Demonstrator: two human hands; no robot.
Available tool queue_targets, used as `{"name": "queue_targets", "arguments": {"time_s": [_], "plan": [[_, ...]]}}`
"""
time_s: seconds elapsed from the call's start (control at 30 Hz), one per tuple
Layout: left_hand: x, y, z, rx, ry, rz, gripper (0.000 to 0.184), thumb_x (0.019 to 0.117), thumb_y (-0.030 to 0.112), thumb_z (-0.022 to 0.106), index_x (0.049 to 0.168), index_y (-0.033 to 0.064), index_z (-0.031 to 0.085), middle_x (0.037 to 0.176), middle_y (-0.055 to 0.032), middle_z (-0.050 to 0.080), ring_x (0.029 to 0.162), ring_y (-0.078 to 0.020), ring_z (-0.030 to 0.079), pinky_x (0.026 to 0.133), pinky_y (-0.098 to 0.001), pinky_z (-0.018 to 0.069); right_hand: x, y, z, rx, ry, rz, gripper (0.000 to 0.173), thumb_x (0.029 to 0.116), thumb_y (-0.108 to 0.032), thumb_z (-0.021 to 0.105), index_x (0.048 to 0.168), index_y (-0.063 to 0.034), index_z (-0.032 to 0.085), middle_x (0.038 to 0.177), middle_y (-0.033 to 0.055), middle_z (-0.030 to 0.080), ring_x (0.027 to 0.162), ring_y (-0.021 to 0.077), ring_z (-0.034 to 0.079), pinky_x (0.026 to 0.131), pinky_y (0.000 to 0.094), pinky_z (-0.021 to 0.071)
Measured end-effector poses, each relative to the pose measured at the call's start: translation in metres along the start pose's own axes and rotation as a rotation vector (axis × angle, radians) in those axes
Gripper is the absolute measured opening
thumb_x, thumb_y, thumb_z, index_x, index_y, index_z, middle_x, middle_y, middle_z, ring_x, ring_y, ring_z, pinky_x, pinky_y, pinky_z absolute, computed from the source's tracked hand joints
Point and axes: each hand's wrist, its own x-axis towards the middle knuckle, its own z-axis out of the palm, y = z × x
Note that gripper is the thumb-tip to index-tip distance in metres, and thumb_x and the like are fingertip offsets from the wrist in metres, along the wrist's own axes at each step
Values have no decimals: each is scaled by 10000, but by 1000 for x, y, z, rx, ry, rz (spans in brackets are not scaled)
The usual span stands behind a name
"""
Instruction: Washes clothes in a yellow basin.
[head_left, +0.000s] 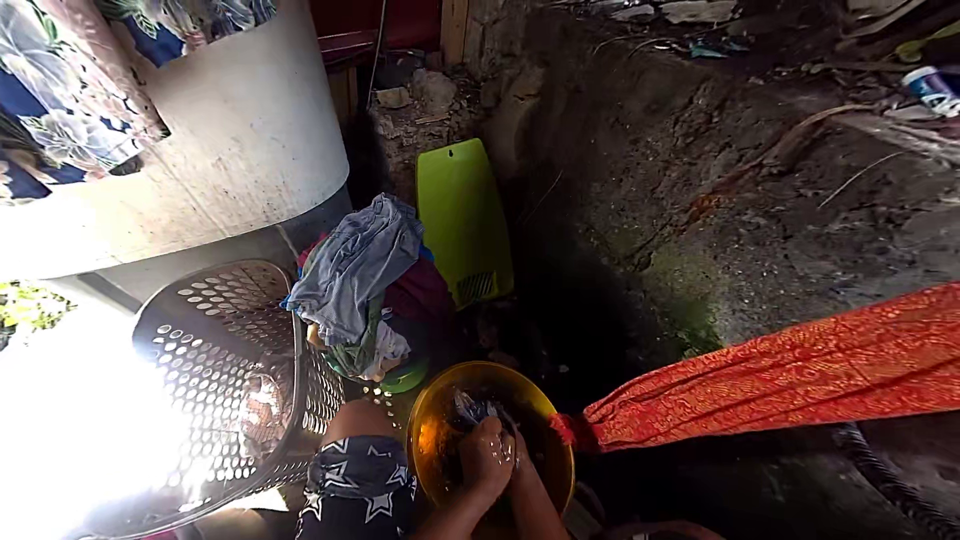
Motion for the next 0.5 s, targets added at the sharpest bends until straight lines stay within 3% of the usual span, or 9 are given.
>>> {"name": "queue_targets", "arguments": {"time_s": [0.07,0.13,0.2,0.27,0.3,0.37,0.43,0.47,0.5], "plan": [[19,-11,-6,21,-85,-174,263,985,156,553,1029,-50,710,995,-221,730,967,-367,723,860,-545,559,4,1,13,124,123,135,358,1120,-153,334,1302,76,540,1145,169,636,1002,157,619,890,308,518],[42,-29,-13,12,-106,-400,318,1050,213,526,1175,-30,689,1118,-245,716,1088,-395,695,952,-580,535,1,-10,22,36,206,187,379,1112,-206,406,1259,96,583,1115,237,653,999,270,643,904,458,531],[50,-39,-10,72,-15,-439,311,1048,228,555,1166,-22,696,1126,-250,722,1075,-408,707,911,-587,545,-3,-19,21,-246,227,37,319,1081,-181,495,1095,91,661,979,207,657,913,249,624,846,432,502],[54,-46,-8,147,81,-324,300,1019,230,595,1143,-13,721,1177,-238,709,1091,-398,701,915,-554,559,3,-23,4,-666,174,-51,404,1086,-303,498,1242,35,656,1224,280,650,1162,396,625,991,581,470],[54,-48,-8,178,80,-261,309,1017,257,608,1150,6,731,1231,-228,692,1149,-394,676,960,-534,548,6,-20,-7,-888,115,-24,457,1086,-354,475,1372,-16,590,1395,306,548,1297,453,548,1050,623,445],[53,-52,-7,234,23,-123,291,992,289,644,1127,54,752,1294,-195,672,1273,-393,598,1050,-523,497,4,-5,-15,-1212,9,82,560,1065,-382,511,1546,-103,442,1567,346,341,1444,529,353,1118,692,337],[48,-47,-7,322,-186,-60,299,981,307,653,1227,160,739,1442,-153,595,1394,-420,478,1085,-603,426,1,14,-12,-1348,-147,249,669,1055,-312,548,1639,-171,255,1648,326,181,1511,535,207,1155,723,251],[45,-45,-7,374,-344,-73,353,994,324,645,1324,211,697,1532,-148,511,1435,-439,414,1096,-663,369,2,25,-11,-1373,-222,311,734,1021,-246,601,1644,-152,224,1657,318,159,1519,530,183,1158,728,242],[41,-44,-5,429,-494,-95,390,1005,334,636,1380,228,658,1589,-154,436,1454,-452,375,1105,-706,325,3,34,-11,-1375,-275,347,716,1011,-234,615,1626,-108,270,1656,305,190,1522,512,199,1168,709,249]]}}
